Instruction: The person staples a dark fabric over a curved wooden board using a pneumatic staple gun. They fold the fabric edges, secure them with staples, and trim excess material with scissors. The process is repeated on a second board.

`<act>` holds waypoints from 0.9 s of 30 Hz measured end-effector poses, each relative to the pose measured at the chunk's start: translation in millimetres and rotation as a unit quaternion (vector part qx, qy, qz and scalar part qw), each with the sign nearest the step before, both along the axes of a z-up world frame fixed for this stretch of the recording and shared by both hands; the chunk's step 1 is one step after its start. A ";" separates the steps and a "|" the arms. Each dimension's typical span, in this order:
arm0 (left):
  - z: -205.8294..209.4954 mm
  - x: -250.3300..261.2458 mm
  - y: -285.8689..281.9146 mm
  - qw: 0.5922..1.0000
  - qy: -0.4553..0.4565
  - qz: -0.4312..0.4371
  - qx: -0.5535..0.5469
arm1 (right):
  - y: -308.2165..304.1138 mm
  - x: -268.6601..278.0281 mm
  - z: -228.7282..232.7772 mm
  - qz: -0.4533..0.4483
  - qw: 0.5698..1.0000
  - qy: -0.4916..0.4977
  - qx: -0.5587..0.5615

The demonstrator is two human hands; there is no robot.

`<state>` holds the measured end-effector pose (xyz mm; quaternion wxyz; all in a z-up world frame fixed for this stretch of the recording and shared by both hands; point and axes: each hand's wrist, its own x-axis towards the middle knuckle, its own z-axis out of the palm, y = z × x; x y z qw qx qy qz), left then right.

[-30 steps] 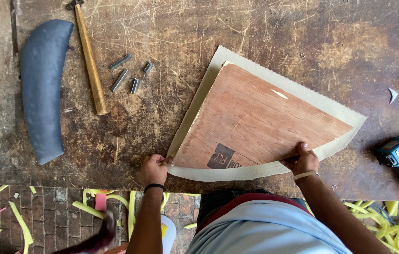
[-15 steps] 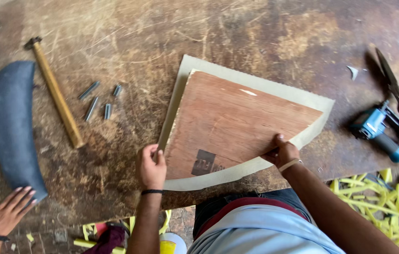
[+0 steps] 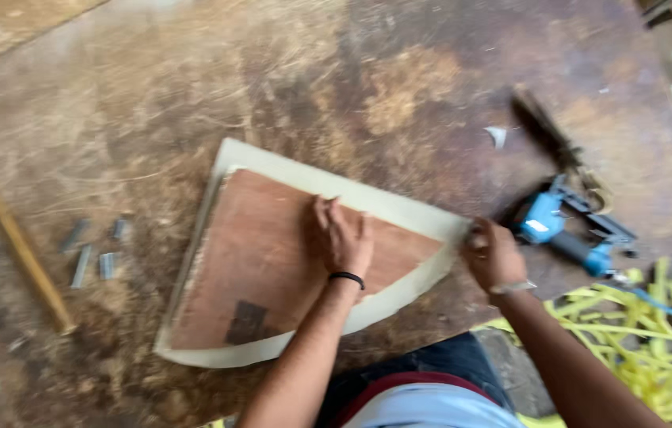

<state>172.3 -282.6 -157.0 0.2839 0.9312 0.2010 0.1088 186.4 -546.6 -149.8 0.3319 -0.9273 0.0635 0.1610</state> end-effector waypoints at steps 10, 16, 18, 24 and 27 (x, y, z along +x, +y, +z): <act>-26.4 7.4 -33.6 0.967 0.205 0.066 0.134 | -28.3 29.3 -53.3 0.165 0.978 0.130 0.018; -32.5 13.2 -33.8 0.960 0.228 0.068 0.148 | -19.2 50.9 -40.7 0.143 0.937 0.317 0.021; -36.0 10.6 -34.8 0.958 0.234 0.063 0.155 | -23.5 51.8 -36.9 0.172 0.920 0.350 -0.043; -39.4 14.0 -34.2 0.958 0.228 0.059 0.165 | -32.2 49.0 -29.9 0.197 0.945 0.262 -0.009; -36.7 11.1 -37.5 0.957 0.239 0.060 0.152 | -27.3 39.4 -21.7 0.288 0.939 0.187 0.005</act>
